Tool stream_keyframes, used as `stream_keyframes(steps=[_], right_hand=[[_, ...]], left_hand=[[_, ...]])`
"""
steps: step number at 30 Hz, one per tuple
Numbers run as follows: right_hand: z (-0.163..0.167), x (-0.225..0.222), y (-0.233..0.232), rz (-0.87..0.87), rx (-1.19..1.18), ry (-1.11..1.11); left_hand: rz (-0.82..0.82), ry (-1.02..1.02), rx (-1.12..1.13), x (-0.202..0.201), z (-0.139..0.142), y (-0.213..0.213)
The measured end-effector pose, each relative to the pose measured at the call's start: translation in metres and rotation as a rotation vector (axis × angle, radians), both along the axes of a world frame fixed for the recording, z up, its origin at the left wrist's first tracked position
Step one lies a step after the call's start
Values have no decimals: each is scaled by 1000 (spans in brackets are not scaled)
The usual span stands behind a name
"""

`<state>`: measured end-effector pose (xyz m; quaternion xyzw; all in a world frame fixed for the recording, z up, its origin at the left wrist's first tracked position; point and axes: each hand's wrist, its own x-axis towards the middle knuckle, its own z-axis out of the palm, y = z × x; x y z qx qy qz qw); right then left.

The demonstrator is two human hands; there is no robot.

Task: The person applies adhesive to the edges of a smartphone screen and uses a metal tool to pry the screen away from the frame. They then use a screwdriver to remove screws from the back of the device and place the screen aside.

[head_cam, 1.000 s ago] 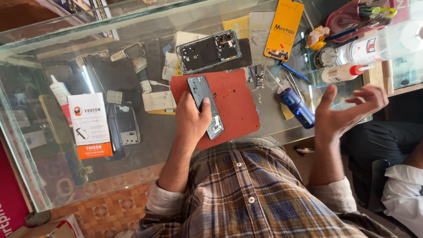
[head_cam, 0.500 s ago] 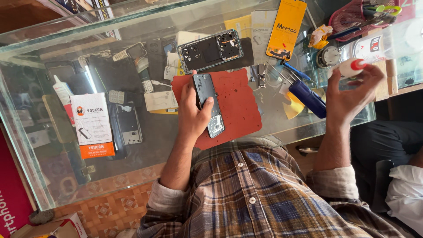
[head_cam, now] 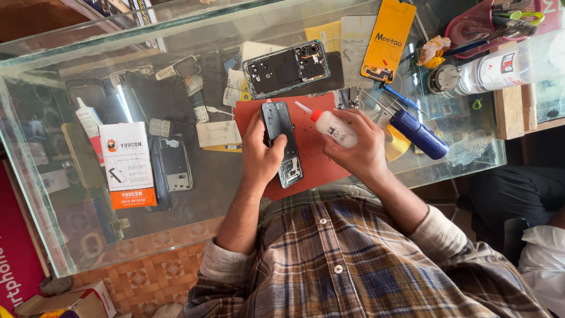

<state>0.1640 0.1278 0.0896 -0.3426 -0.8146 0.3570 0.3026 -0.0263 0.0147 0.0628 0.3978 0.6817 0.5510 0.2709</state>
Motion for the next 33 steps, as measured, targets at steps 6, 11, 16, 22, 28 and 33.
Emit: stream_keyframes(steps=[6, 11, 16, 22, 28, 33], right_hand=[[-5, -14, 3, 62, 120, -36], [-12, -17, 3, 57, 138, -57], [-13, -16, 5, 72, 149, -66], [-9, -12, 4, 76, 126, -104], [4, 10, -9, 117, 17, -139], [12, 35, -26, 149, -96, -186]], left_hand=[[6, -34, -32, -1, 1, 1], [9, -75, -65, 0, 2, 1], [-6, -52, 5, 0, 3, 1], [8, -130, -63, 0, 3, 1], [-3, -113, -6, -1, -9, 0], [22, -362, 231, -8, -19, -2]])
